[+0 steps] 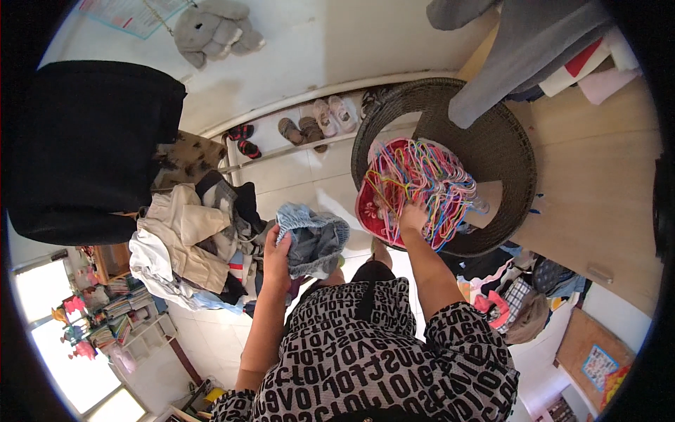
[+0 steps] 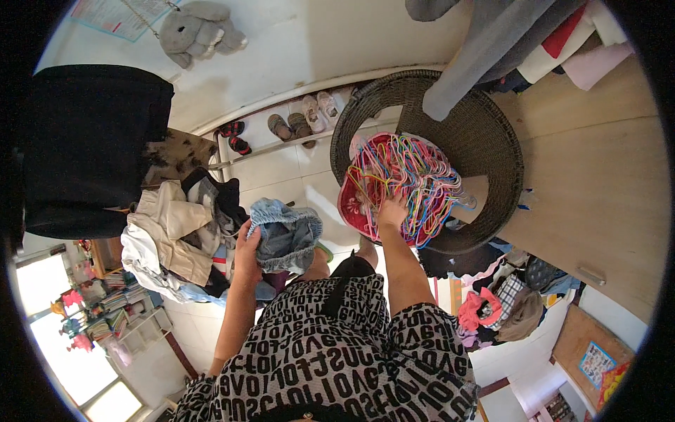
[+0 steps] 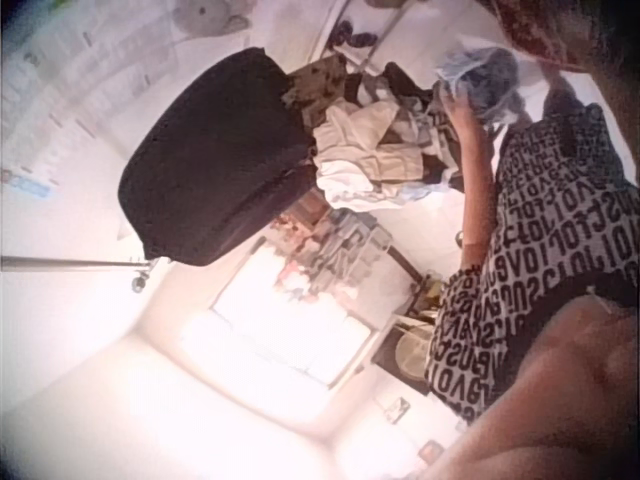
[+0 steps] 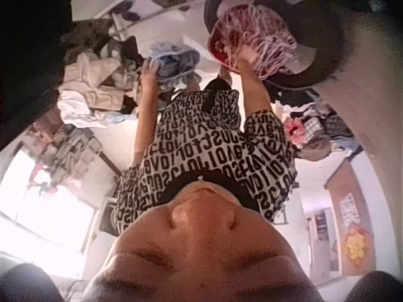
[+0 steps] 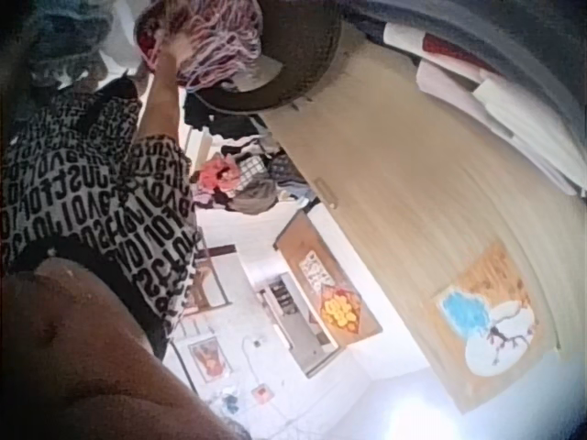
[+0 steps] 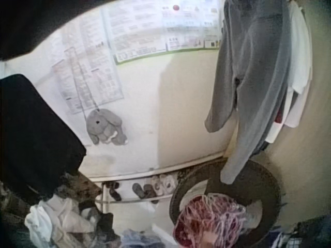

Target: The person hangs laundry by taking clothes from a pile, inserting hangers into each shirt, top, and pair of shorts, and hanging them on a clothing rack.

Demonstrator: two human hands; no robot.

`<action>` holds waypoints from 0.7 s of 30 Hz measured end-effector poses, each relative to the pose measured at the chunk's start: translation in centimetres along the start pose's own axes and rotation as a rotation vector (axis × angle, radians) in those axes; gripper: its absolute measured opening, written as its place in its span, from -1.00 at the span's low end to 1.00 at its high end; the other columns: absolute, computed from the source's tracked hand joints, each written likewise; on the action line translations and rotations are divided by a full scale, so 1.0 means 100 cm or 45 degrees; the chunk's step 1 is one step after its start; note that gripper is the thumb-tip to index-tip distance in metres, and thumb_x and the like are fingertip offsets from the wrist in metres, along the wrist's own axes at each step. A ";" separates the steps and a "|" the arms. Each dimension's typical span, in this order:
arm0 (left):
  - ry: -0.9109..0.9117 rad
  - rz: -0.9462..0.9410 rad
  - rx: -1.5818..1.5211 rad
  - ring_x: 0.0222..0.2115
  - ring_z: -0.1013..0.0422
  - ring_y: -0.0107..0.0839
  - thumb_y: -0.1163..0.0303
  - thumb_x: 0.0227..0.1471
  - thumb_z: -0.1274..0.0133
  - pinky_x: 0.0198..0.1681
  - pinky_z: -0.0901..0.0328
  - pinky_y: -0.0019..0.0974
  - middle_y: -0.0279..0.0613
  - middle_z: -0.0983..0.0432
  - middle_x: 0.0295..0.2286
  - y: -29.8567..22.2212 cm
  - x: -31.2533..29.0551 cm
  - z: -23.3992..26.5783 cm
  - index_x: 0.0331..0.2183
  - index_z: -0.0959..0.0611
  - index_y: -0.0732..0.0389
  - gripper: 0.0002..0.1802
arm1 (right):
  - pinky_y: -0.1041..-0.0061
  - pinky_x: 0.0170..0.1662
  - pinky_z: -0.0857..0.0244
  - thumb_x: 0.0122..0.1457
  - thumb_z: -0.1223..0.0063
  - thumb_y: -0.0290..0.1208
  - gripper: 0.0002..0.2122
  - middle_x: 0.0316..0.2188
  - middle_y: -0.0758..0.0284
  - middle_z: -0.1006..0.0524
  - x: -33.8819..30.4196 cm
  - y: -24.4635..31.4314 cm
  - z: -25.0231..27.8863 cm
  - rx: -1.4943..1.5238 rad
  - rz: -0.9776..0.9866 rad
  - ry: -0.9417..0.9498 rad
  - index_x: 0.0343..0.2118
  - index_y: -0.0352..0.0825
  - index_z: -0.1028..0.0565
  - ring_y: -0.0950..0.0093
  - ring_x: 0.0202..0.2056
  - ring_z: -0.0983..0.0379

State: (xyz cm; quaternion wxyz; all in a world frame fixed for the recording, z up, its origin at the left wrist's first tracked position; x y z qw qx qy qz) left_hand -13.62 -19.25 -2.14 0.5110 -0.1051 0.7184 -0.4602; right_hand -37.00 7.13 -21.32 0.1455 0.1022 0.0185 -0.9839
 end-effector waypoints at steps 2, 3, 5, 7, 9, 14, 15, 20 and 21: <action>-0.002 0.006 0.019 -0.18 -0.38 -0.30 0.29 0.09 0.04 -0.16 -0.31 -0.28 -0.08 -0.37 -0.12 0.003 -0.002 0.002 0.06 -0.29 0.20 -0.49 | 0.29 -0.16 -0.28 -0.02 0.00 -0.46 -0.79 -0.18 0.19 -0.39 0.006 -0.006 0.005 0.238 -0.185 -0.032 -0.28 -0.36 -0.45 0.24 -0.11 -0.32; 0.011 0.002 0.020 -0.18 -0.38 -0.30 0.30 0.09 0.05 -0.16 -0.31 -0.28 -0.08 -0.37 -0.13 0.005 -0.002 0.003 0.06 -0.28 0.20 -0.50 | 0.24 -0.17 -0.29 0.01 0.04 -0.47 -0.73 -0.16 0.17 -0.37 0.010 -0.009 -0.002 0.312 -0.230 -0.017 -0.19 -0.37 -0.42 0.19 -0.12 -0.33; 0.030 0.015 -0.023 -0.19 -0.39 -0.31 0.34 0.10 0.06 -0.17 -0.32 -0.28 -0.09 -0.40 -0.16 0.005 -0.004 0.003 0.05 -0.29 0.20 -0.52 | 0.22 -0.21 -0.32 0.02 0.06 -0.46 -0.75 -0.20 0.13 -0.39 0.009 -0.011 -0.002 0.410 -0.240 -0.152 -0.19 -0.33 -0.42 0.15 -0.19 -0.37; 0.039 0.016 -0.038 -0.20 -0.40 -0.32 0.35 0.10 0.07 -0.17 -0.32 -0.28 -0.09 -0.40 -0.17 0.008 -0.004 0.006 0.05 -0.30 0.21 -0.53 | 0.17 -0.30 -0.35 0.09 0.15 -0.42 -0.76 -0.24 0.11 -0.42 0.005 -0.016 0.003 0.542 -0.206 -0.354 -0.16 -0.24 -0.43 0.08 -0.31 -0.43; 0.032 0.011 -0.062 -0.21 -0.40 -0.32 0.36 0.10 0.07 -0.17 -0.32 -0.29 -0.10 -0.41 -0.17 0.010 -0.005 0.013 0.04 -0.30 0.21 -0.55 | 0.14 -0.31 -0.35 0.10 0.15 -0.42 -0.75 -0.25 0.11 -0.44 0.005 -0.009 0.002 0.580 -0.240 -0.217 -0.15 -0.24 -0.43 0.07 -0.33 -0.44; 0.010 -0.023 -0.053 -0.21 -0.40 -0.34 0.37 0.09 0.07 -0.15 -0.31 -0.31 -0.12 -0.41 -0.18 0.011 -0.004 0.017 0.00 -0.33 0.23 -0.58 | 0.20 -0.37 -0.41 0.05 0.13 -0.50 -0.69 -0.19 0.10 -0.42 0.015 -0.016 -0.026 0.450 -0.120 0.111 -0.09 -0.28 -0.37 0.08 -0.40 -0.49; 0.000 -0.023 -0.055 -0.21 -0.40 -0.34 0.37 0.09 0.07 -0.15 -0.31 -0.31 -0.12 -0.41 -0.18 0.011 -0.005 0.018 0.00 -0.33 0.23 -0.58 | 0.18 -0.34 -0.41 0.04 0.12 -0.51 -0.72 -0.23 0.06 -0.45 0.021 -0.010 -0.022 0.433 -0.073 0.187 -0.14 -0.34 -0.40 0.10 -0.37 -0.50; 0.002 -0.043 0.003 -0.19 -0.39 -0.34 0.38 0.09 0.07 -0.13 -0.29 -0.31 -0.13 -0.41 -0.17 0.010 -0.004 0.018 0.01 -0.32 0.24 -0.57 | 0.15 -0.31 -0.39 0.02 0.09 -0.50 -0.84 -0.44 0.03 -0.52 0.058 0.001 -0.017 0.394 -0.016 0.277 -0.34 -0.32 -0.49 0.09 -0.35 -0.48; 0.003 -0.041 0.003 -0.19 -0.39 -0.34 0.38 0.09 0.07 -0.13 -0.29 -0.31 -0.13 -0.41 -0.17 0.011 -0.004 0.017 0.01 -0.32 0.24 -0.57 | 0.16 -0.31 -0.39 0.02 0.09 -0.49 -0.84 -0.43 0.04 -0.52 0.065 0.006 -0.013 0.393 0.064 0.256 -0.34 -0.31 -0.49 0.10 -0.35 -0.48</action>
Point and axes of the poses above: each hand's wrist, its own x-axis towards the middle knuckle, its own z-axis out of the back of the hand, y = z × x, the point moved 8 cm from there along x, towards the middle knuckle
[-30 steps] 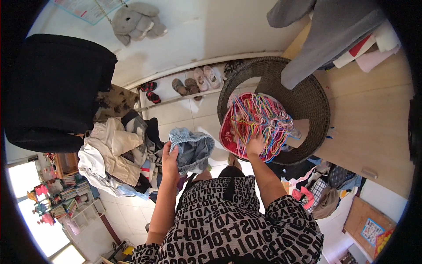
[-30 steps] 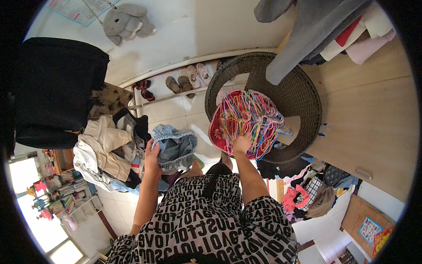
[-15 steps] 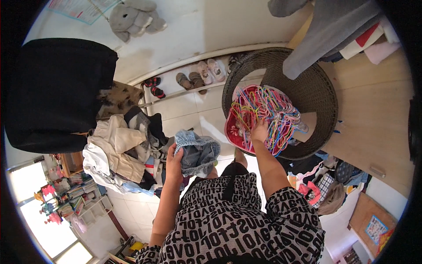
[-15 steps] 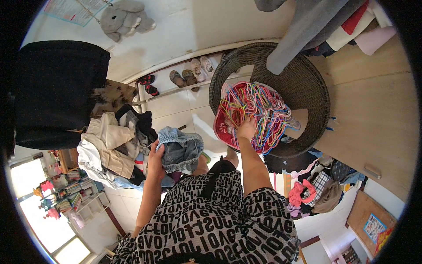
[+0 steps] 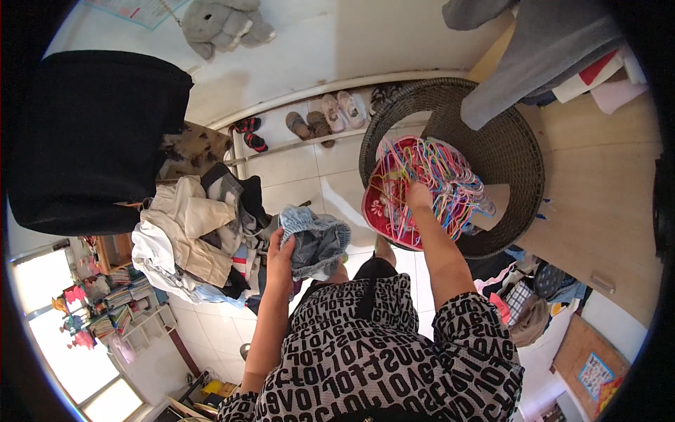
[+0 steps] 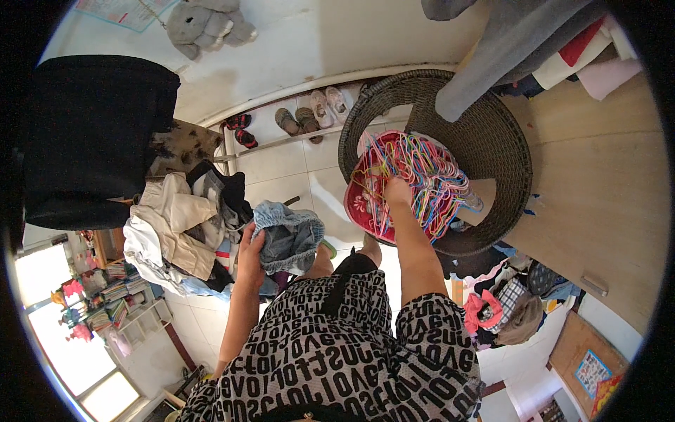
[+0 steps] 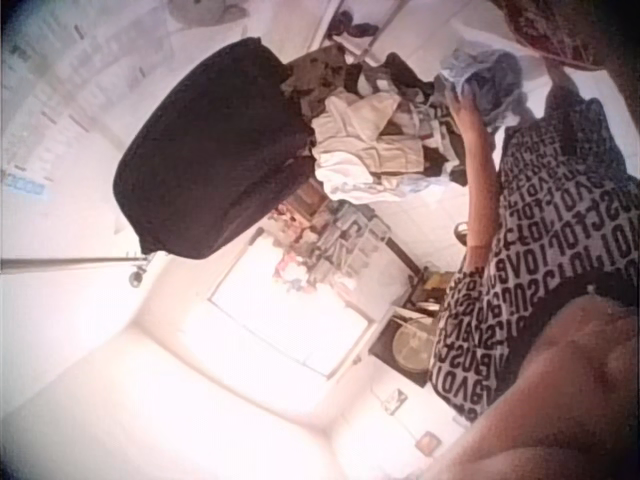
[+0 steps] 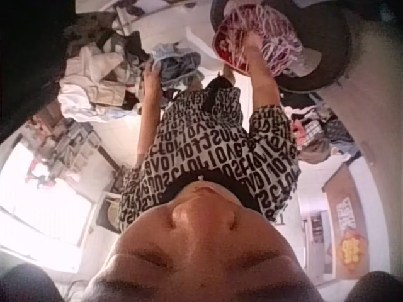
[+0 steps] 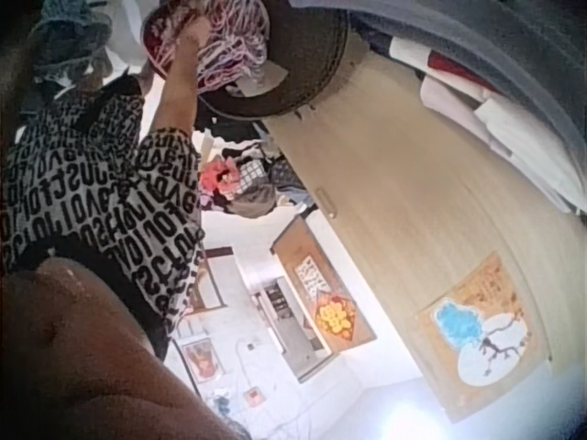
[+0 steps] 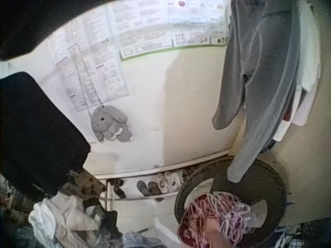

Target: The person hangs laundry by taking clothes from a pile, inserting hangers into each shirt, top, and pair of shorts, and hanging them on a clothing rack.

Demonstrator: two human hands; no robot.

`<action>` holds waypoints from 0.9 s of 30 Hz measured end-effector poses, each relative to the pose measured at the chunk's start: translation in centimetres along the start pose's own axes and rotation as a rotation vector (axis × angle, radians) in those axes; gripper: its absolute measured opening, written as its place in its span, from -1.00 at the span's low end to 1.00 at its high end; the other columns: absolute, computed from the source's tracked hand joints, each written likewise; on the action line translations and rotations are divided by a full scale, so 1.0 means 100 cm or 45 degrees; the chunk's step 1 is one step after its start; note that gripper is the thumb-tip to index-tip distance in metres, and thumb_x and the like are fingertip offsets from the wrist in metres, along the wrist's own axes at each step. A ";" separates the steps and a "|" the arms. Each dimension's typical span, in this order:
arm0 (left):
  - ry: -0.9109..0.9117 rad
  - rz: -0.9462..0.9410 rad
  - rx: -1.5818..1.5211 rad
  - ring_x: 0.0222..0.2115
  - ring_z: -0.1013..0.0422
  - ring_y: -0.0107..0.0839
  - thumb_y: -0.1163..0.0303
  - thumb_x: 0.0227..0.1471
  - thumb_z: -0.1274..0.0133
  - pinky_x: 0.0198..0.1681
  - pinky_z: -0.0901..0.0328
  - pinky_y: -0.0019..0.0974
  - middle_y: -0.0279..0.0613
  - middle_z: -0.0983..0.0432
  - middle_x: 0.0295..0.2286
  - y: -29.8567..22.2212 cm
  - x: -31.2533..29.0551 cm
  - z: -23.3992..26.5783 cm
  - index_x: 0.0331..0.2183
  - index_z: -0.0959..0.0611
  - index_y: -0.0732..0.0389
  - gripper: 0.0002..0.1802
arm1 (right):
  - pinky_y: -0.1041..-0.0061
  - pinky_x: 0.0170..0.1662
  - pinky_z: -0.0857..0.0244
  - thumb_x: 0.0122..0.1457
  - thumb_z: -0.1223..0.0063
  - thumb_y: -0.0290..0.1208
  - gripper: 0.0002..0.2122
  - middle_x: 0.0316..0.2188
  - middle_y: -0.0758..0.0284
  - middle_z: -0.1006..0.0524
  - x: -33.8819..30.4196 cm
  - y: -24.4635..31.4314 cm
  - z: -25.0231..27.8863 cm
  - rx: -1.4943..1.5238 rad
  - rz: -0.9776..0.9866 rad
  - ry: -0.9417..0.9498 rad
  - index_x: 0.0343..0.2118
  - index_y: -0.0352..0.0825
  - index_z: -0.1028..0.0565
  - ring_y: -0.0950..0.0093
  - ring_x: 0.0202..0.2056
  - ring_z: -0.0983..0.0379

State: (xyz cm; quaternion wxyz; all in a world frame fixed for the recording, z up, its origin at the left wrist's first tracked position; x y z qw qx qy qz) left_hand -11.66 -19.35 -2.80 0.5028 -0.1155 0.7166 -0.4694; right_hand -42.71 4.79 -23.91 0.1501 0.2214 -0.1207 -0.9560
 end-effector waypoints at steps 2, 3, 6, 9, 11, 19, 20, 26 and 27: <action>0.001 0.033 -0.010 -0.18 -0.38 -0.34 0.37 0.10 0.07 -0.12 -0.28 -0.31 -0.12 -0.41 -0.16 0.001 -0.001 -0.003 0.03 -0.31 0.25 -0.55 | 0.16 -0.34 -0.40 0.03 0.08 -0.45 -0.85 -0.44 0.05 -0.53 0.004 0.008 0.006 -0.048 0.107 0.009 -0.35 -0.31 -0.50 0.11 -0.39 -0.49; -0.001 0.031 -0.013 -0.18 -0.38 -0.34 0.37 0.10 0.07 -0.12 -0.28 -0.31 -0.12 -0.41 -0.16 -0.001 -0.002 -0.004 0.03 -0.31 0.25 -0.55 | 0.16 -0.34 -0.40 0.03 0.08 -0.45 -0.85 -0.44 0.05 -0.53 0.003 0.010 0.010 -0.049 0.111 0.009 -0.35 -0.31 -0.50 0.11 -0.39 -0.49; 0.041 0.037 -0.061 -0.17 -0.38 -0.33 0.37 0.10 0.08 -0.12 -0.29 -0.30 -0.11 -0.40 -0.15 -0.005 -0.003 -0.009 0.04 -0.30 0.26 -0.54 | 0.15 -0.39 -0.39 0.06 0.09 -0.41 -0.83 -0.40 0.07 -0.52 -0.016 0.019 0.022 -0.049 0.209 -0.078 -0.31 -0.30 -0.48 0.12 -0.42 -0.49; 0.011 0.009 -0.071 -0.17 -0.38 -0.32 0.37 0.10 0.07 -0.13 -0.30 -0.30 -0.10 -0.39 -0.14 -0.006 -0.001 -0.006 0.04 -0.30 0.26 -0.54 | 0.18 -0.33 -0.39 0.08 0.12 -0.49 -0.79 -0.25 0.09 -0.46 -0.046 0.023 0.024 -0.082 0.130 -0.075 -0.21 -0.31 -0.44 0.13 -0.38 -0.49; -0.009 0.022 -0.155 -0.18 -0.39 -0.31 0.36 0.10 0.07 -0.14 -0.31 -0.30 -0.09 -0.39 -0.14 -0.008 -0.002 -0.006 0.04 -0.30 0.26 -0.53 | 0.16 -0.37 -0.38 0.12 0.13 -0.46 -0.83 -0.24 0.12 -0.45 -0.071 0.025 0.043 0.114 0.117 -0.335 -0.23 -0.32 -0.41 0.11 -0.43 -0.47; -0.005 0.000 -0.309 -0.21 -0.35 -0.40 0.38 0.07 0.02 -0.13 -0.26 -0.35 -0.12 -0.38 -0.17 -0.030 0.011 -0.020 0.01 -0.31 0.30 -0.53 | 0.40 -0.43 -0.32 0.12 0.04 -0.47 -0.84 -0.37 0.19 -0.46 -0.140 0.034 0.091 0.380 0.351 -0.568 -0.24 -0.36 -0.37 0.26 -0.48 -0.45; -0.036 -0.008 -0.273 -0.20 -0.35 -0.40 0.39 0.07 0.02 -0.13 -0.26 -0.36 -0.12 -0.38 -0.16 -0.037 0.011 -0.022 0.01 -0.31 0.30 -0.53 | 0.45 -0.44 -0.30 0.13 0.05 -0.47 -0.86 -0.43 0.24 -0.45 -0.143 0.031 0.095 0.778 0.313 -0.450 -0.26 -0.36 -0.36 0.36 -0.49 -0.44; -0.050 -0.222 -0.198 -0.22 -0.36 -0.45 0.37 0.09 0.04 -0.11 -0.24 -0.38 -0.19 -0.39 -0.17 -0.051 0.032 -0.018 0.00 -0.33 0.30 -0.56 | 0.67 -0.39 -0.21 0.04 -0.06 -0.55 -0.63 -0.46 0.43 -0.38 -0.172 0.097 0.178 1.465 0.662 -0.276 -0.09 -0.34 -0.23 0.66 -0.44 -0.30; -0.055 -0.230 -0.211 -0.22 -0.36 -0.45 0.37 0.09 0.04 -0.11 -0.24 -0.38 -0.19 -0.39 -0.17 -0.053 0.035 -0.017 0.00 -0.33 0.30 -0.56 | 0.67 -0.38 -0.21 0.04 -0.07 -0.56 -0.56 -0.45 0.43 -0.38 -0.182 0.125 0.204 1.432 0.749 -0.258 -0.02 -0.34 -0.19 0.66 -0.42 -0.30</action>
Point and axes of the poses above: each hand's wrist, its own x-axis towards the middle knuckle, its own z-axis out of the back of the hand, y = z × x, the point moved 8 cm from there along x, towards the middle knuckle
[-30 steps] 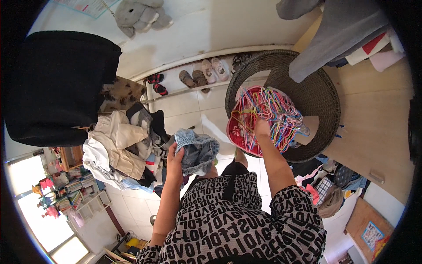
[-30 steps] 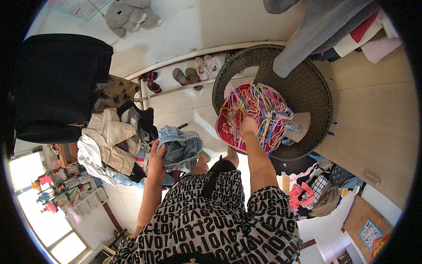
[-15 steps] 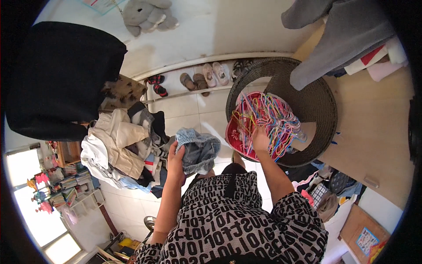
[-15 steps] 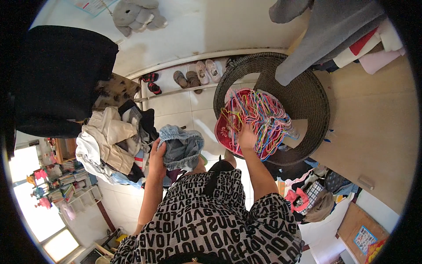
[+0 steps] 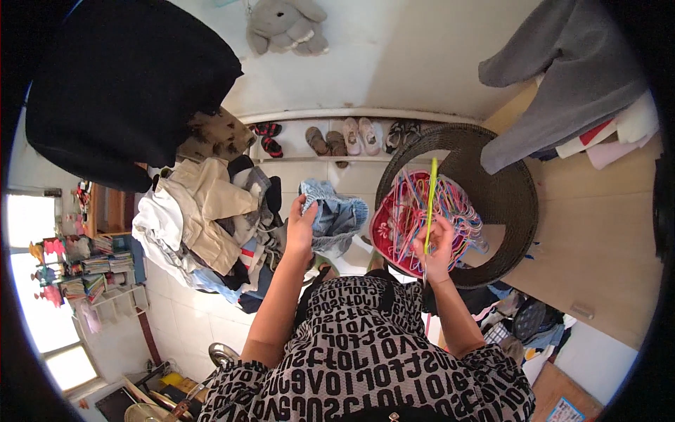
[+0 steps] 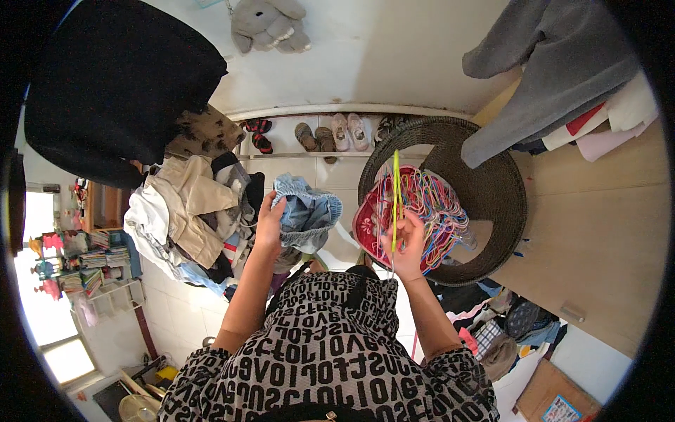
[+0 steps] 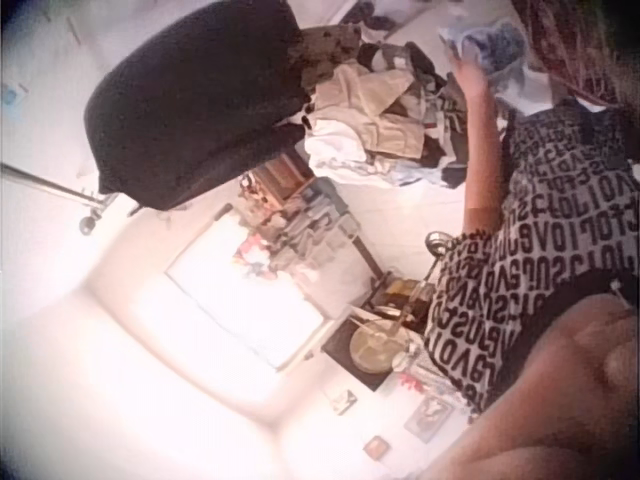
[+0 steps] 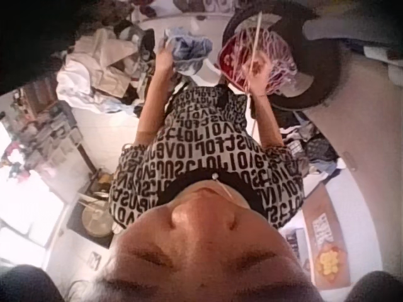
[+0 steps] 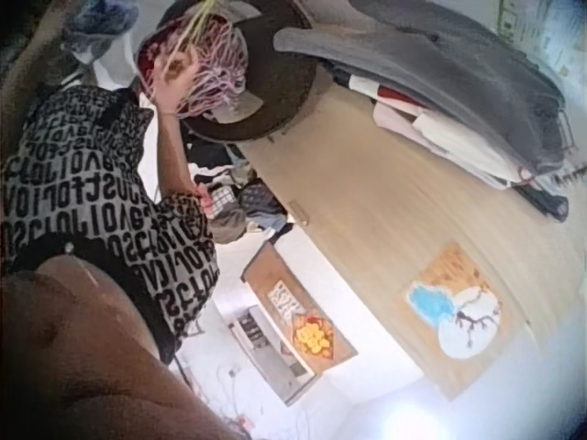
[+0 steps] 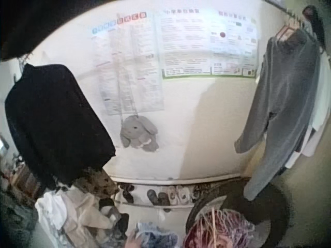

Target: The person hangs laundry by taking clothes from a pile, inserting hangers into each shirt, top, and pair of shorts, and hanging them on a clothing rack.

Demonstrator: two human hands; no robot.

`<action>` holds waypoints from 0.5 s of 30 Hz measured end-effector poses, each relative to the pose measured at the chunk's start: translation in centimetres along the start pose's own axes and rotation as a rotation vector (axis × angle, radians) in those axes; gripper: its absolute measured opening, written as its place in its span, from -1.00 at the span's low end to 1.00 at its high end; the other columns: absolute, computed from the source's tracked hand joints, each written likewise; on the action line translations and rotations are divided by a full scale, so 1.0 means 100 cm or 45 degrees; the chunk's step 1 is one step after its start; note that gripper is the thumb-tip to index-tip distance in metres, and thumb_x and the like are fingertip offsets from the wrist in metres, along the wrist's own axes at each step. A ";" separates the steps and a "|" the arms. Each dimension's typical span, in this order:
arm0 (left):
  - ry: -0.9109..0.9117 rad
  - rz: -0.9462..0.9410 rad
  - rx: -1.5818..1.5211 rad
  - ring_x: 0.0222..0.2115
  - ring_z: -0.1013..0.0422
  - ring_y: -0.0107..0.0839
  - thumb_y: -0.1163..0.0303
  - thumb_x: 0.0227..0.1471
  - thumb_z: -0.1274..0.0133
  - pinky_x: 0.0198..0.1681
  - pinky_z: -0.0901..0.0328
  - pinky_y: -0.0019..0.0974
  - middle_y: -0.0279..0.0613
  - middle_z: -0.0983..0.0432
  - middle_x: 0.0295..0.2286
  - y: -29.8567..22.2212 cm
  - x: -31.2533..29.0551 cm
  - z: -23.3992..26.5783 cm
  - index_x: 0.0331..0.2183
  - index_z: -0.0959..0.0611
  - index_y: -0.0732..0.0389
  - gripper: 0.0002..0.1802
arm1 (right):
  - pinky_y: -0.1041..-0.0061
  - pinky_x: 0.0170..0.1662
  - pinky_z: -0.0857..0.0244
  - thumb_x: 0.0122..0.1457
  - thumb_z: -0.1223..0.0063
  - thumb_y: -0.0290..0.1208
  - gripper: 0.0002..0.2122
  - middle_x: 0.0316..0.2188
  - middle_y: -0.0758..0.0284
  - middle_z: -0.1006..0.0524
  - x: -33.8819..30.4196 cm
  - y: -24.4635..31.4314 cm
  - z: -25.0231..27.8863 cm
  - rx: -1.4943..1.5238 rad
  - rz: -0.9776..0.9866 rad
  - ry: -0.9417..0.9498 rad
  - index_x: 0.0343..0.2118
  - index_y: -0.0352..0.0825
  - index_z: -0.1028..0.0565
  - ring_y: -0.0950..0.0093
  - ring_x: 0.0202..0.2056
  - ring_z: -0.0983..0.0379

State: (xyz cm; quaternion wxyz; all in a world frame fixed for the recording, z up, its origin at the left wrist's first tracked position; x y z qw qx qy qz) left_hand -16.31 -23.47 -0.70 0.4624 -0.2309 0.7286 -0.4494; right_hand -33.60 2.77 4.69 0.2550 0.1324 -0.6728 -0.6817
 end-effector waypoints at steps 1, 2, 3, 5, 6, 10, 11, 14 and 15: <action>0.052 -0.003 -0.009 -0.20 -0.33 -0.46 0.38 0.09 0.04 -0.09 -0.20 -0.41 -0.19 -0.38 -0.17 -0.003 0.003 -0.005 0.00 -0.32 0.32 -0.56 | 0.70 -0.41 -0.18 0.08 -0.03 -0.53 -0.57 -0.45 0.42 -0.37 0.005 0.008 -0.006 -0.045 -0.057 0.031 0.03 -0.38 -0.23 0.68 -0.46 -0.27; 0.100 -0.006 -0.015 -0.18 -0.30 -0.48 0.39 0.09 0.04 -0.07 -0.16 -0.45 -0.19 -0.37 -0.16 -0.006 0.004 -0.009 0.00 -0.31 0.34 -0.56 | 0.69 -0.49 -0.12 0.15 0.03 -0.45 -0.69 -0.54 0.45 -0.33 0.014 0.021 -0.011 -0.195 -0.106 0.008 -0.04 -0.39 -0.36 0.70 -0.54 -0.21; 0.084 -0.044 0.003 -0.20 -0.29 -0.50 0.37 0.09 0.03 -0.08 -0.15 -0.47 -0.18 -0.38 -0.18 -0.018 0.000 -0.015 -0.01 -0.31 0.34 -0.55 | 0.68 -0.51 -0.09 0.19 0.07 -0.39 -0.74 -0.60 0.48 -0.30 0.021 0.029 -0.020 -0.234 -0.185 0.069 -0.10 -0.40 -0.41 0.70 -0.58 -0.18; 0.070 -0.109 0.021 -0.22 -0.29 -0.50 0.36 0.09 0.03 -0.10 -0.16 -0.47 -0.19 -0.38 -0.20 -0.025 0.008 -0.016 -0.02 -0.32 0.34 -0.56 | 0.64 -0.55 -0.05 0.24 0.14 -0.29 -0.73 -0.69 0.51 -0.23 0.029 0.041 -0.044 -0.249 -0.304 0.238 -0.17 -0.39 -0.46 0.71 -0.64 -0.14; 0.053 -0.167 0.049 -0.23 -0.29 -0.51 0.35 0.09 0.03 -0.12 -0.16 -0.47 -0.19 -0.39 -0.21 -0.031 0.012 -0.016 -0.02 -0.32 0.34 -0.56 | 0.62 -0.56 -0.05 0.26 0.17 -0.25 -0.71 -0.72 0.51 -0.19 0.030 0.044 -0.055 -0.225 -0.345 0.347 -0.17 -0.37 -0.47 0.70 -0.66 -0.12; -0.054 -0.282 0.069 -0.30 -0.28 -0.53 0.34 0.09 0.02 -0.19 -0.19 -0.46 -0.22 -0.39 -0.26 -0.042 0.030 -0.011 -0.05 -0.32 0.35 -0.57 | 0.41 -0.35 -0.27 0.25 0.20 -0.19 -0.69 -0.46 0.16 -0.50 0.018 0.046 -0.077 -0.551 -0.208 0.603 -0.12 -0.30 -0.44 0.32 -0.48 -0.44; -0.086 -0.347 0.131 -0.29 -0.34 -0.43 0.31 0.07 0.00 -0.20 -0.21 -0.41 -0.14 -0.43 -0.27 -0.046 0.033 -0.010 -0.03 -0.31 0.31 -0.54 | 0.37 -0.29 -0.29 0.24 0.19 -0.20 -0.71 -0.44 0.13 -0.50 0.011 0.042 -0.080 -0.490 -0.308 0.617 -0.13 -0.26 -0.44 0.25 -0.40 -0.46; -0.203 -0.316 0.543 -0.25 -0.41 -0.20 0.29 0.03 -0.03 -0.19 -0.26 -0.30 0.02 -0.46 -0.25 -0.045 0.037 -0.005 -0.02 -0.32 0.24 -0.51 | 0.35 -0.25 -0.29 0.24 0.20 -0.19 -0.73 -0.41 0.10 -0.50 0.008 0.037 -0.100 -0.597 -0.282 0.702 -0.14 -0.22 -0.44 0.16 -0.32 -0.45; -0.195 -0.454 0.601 -0.19 -0.39 0.02 0.28 -0.01 -0.06 -0.18 -0.27 -0.16 0.13 -0.46 -0.23 -0.054 0.030 -0.013 -0.02 -0.33 0.20 -0.49 | 0.32 -0.27 -0.28 0.24 0.21 -0.19 -0.73 -0.43 0.11 -0.50 0.014 0.040 -0.109 -0.661 -0.167 0.687 -0.14 -0.20 -0.45 0.11 -0.34 -0.43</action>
Point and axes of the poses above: each hand's wrist, its own x-axis towards the middle knuckle, its own z-axis out of the back of the hand, y = z × x, the point moved 8 cm from there along x, towards the middle knuckle
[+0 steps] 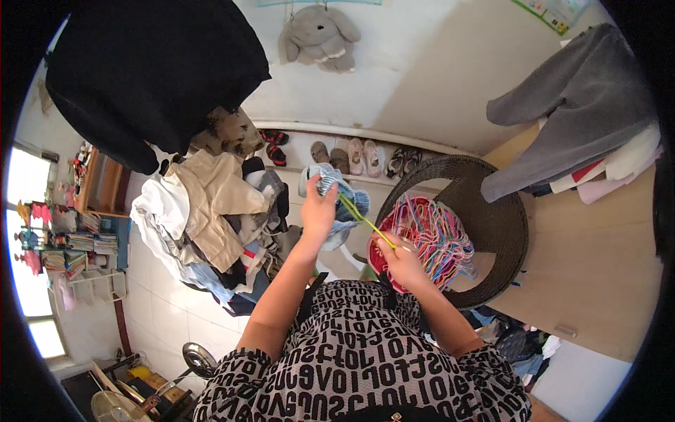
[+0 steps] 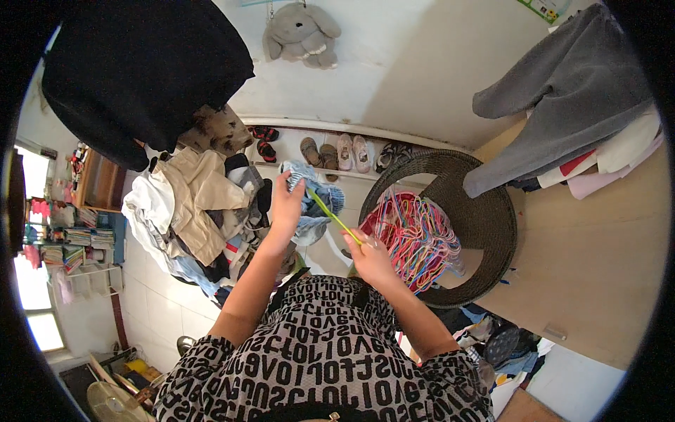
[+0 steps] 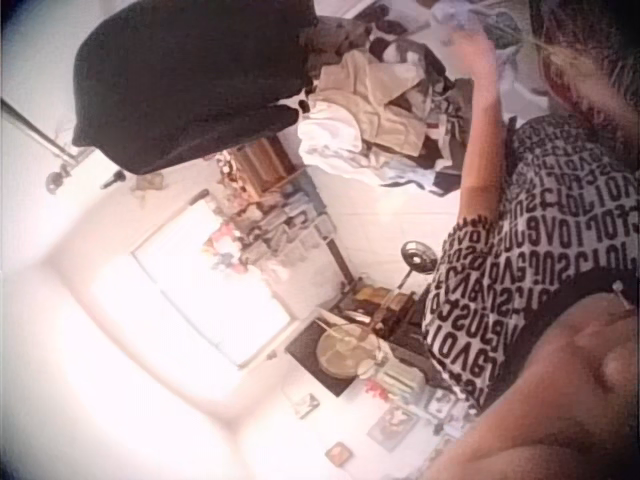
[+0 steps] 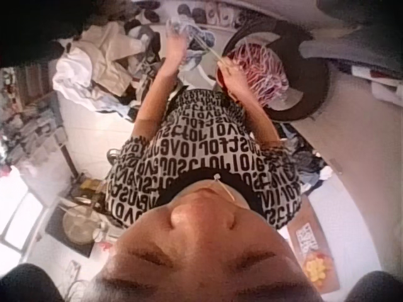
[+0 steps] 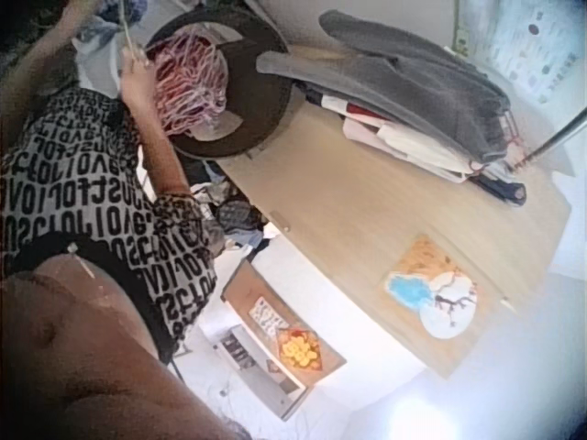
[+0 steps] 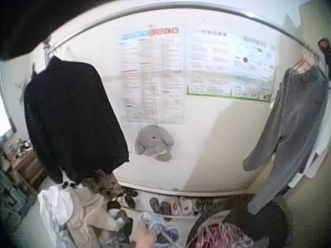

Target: The person hangs laundry by taking clothes from a pile, inserting hangers into each shirt, top, and pair of shorts, and hanging them on a clothing rack.

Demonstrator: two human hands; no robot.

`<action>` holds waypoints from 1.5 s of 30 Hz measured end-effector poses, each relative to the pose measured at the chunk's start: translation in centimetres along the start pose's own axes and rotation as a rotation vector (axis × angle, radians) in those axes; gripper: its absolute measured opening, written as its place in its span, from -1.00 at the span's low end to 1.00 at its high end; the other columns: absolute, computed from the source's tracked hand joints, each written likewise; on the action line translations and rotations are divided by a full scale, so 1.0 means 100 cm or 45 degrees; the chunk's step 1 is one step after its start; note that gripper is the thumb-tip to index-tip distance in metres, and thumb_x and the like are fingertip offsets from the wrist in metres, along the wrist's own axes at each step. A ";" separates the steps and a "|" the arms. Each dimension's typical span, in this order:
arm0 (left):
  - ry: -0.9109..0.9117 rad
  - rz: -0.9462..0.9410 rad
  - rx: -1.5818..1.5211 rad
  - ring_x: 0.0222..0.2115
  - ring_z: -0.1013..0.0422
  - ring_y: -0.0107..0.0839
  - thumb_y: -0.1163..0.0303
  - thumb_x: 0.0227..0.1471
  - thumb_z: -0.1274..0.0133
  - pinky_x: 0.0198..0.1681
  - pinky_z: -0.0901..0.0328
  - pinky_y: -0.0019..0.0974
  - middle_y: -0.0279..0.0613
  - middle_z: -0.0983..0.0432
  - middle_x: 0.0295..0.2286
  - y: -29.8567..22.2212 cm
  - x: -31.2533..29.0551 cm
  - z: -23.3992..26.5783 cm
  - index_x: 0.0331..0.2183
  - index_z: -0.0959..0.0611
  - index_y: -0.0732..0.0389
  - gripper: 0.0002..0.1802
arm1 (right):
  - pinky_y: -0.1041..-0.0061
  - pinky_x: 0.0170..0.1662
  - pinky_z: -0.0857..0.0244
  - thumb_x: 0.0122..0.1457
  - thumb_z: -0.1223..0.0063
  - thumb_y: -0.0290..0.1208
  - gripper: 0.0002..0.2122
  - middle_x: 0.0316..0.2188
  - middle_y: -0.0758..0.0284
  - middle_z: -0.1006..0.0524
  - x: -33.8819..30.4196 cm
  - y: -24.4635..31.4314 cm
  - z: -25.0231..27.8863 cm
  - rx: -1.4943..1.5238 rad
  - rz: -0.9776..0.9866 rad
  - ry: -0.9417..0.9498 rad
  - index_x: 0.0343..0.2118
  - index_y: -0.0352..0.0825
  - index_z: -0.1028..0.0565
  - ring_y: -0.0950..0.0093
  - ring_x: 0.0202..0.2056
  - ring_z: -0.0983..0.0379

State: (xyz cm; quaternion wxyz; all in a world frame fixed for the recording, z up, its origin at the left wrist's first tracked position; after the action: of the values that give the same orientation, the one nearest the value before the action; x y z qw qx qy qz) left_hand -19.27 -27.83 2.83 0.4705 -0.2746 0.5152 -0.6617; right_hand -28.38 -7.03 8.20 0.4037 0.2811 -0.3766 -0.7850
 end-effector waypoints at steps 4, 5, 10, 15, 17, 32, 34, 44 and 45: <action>0.114 -0.203 0.254 -0.18 -0.37 0.06 0.33 -0.04 -0.07 -0.17 -0.27 -0.11 0.12 -0.42 -0.17 -0.052 -0.041 -0.020 -0.02 -0.33 0.21 -0.47 | 0.39 -0.42 -0.24 0.25 0.21 -0.21 -0.74 -0.58 0.21 -0.46 0.037 -0.022 -0.026 0.223 -0.078 -0.191 -0.19 -0.25 -0.45 0.25 -0.52 -0.40; 0.110 -0.294 0.259 -0.20 -0.37 0.06 0.39 -0.08 -0.07 -0.18 -0.27 -0.10 0.09 -0.42 -0.18 -0.057 -0.051 -0.021 -0.02 -0.33 0.20 -0.47 | 0.39 -0.42 -0.24 0.25 0.21 -0.21 -0.74 -0.58 0.21 -0.46 0.046 -0.013 -0.027 0.221 -0.066 -0.178 -0.19 -0.25 -0.45 0.25 -0.52 -0.40; -0.023 -0.485 0.397 -0.30 -0.34 0.00 0.61 -0.28 0.01 -0.22 -0.27 -0.07 -0.01 -0.36 -0.36 -0.059 -0.046 0.001 -0.07 -0.37 0.19 -0.41 | 0.72 -0.73 0.28 0.26 0.16 -0.27 -0.79 -0.74 0.60 -0.06 0.063 0.030 -0.005 1.398 -0.305 -0.309 -0.17 -0.28 -0.37 0.77 -0.76 0.13; -0.060 -0.314 0.715 -0.25 -0.34 0.05 0.49 -0.22 -0.08 -0.19 -0.27 -0.02 0.06 -0.35 -0.27 -0.031 -0.039 0.007 -0.16 -0.37 0.22 -0.52 | 0.71 -0.74 0.25 0.25 0.17 -0.17 -0.63 -0.77 0.57 0.00 0.087 0.067 0.037 1.840 0.117 -0.308 -0.05 -0.38 -0.29 0.76 -0.76 0.11; 0.070 -0.126 0.647 -0.24 -0.36 0.08 0.45 -0.19 -0.10 -0.20 -0.27 -0.01 0.09 -0.37 -0.27 -0.025 -0.044 -0.005 -0.15 -0.35 0.24 -0.52 | 0.71 -0.72 0.25 0.27 0.24 -0.10 -0.63 -0.75 0.58 0.05 0.101 0.068 0.035 1.816 0.181 -0.382 -0.05 -0.31 -0.34 0.75 -0.75 0.16; 0.659 -0.004 0.543 -0.58 -0.49 -0.09 0.37 -0.11 0.08 -0.38 -0.35 -0.11 0.20 -0.47 -0.50 -0.002 -0.075 -0.024 -0.08 -0.25 0.32 -0.49 | 0.70 -0.74 0.21 0.28 0.26 -0.12 -0.64 -0.75 0.57 -0.06 0.106 -0.005 0.003 1.353 0.045 -0.812 -0.05 -0.31 -0.30 0.76 -0.76 0.10; 0.754 0.088 0.403 -0.47 -0.46 0.02 0.33 -0.10 0.06 -0.30 -0.32 -0.06 0.26 -0.46 -0.46 0.002 -0.080 -0.029 -0.06 -0.24 0.35 -0.45 | 0.68 -0.58 -0.01 0.27 0.23 -0.14 -0.65 -0.63 0.52 -0.26 0.100 0.005 -0.002 0.800 0.138 -0.755 -0.05 -0.31 -0.34 0.71 -0.63 -0.11; 0.086 -1.230 0.672 -0.15 -0.28 -0.11 0.19 -0.23 -0.20 -0.02 -0.20 -0.13 -0.11 -0.35 -0.16 -0.167 -0.048 0.049 -0.06 -0.42 0.12 -0.37 | 0.70 -0.57 0.01 0.25 0.16 -0.15 -0.66 -0.69 0.60 -0.22 0.066 0.043 0.029 0.438 -0.059 0.150 -0.17 -0.34 -0.48 0.75 -0.64 -0.08; 0.087 -1.420 0.742 -0.18 -0.31 -0.15 0.18 -0.23 -0.19 -0.01 -0.19 -0.12 -0.13 -0.39 -0.23 -0.184 -0.056 0.045 -0.08 -0.44 0.12 -0.39 | 0.70 -0.55 -0.04 0.25 0.15 -0.19 -0.68 -0.66 0.57 -0.27 0.065 0.059 0.036 0.348 0.103 0.173 -0.19 -0.36 -0.49 0.73 -0.62 -0.13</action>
State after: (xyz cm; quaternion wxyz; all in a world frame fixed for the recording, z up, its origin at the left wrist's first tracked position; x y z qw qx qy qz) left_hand -19.43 -24.21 22.20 0.0935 -0.3411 0.1078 -0.9291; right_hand -31.87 -13.49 14.14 0.4176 0.3704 -0.4628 -0.6886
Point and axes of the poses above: each hand's wrist, its own x-axis towards the middle knuckle, its own z-axis out of the back of the hand, y = z × x, the point moved 8 cm from there along x, towards the middle knuckle
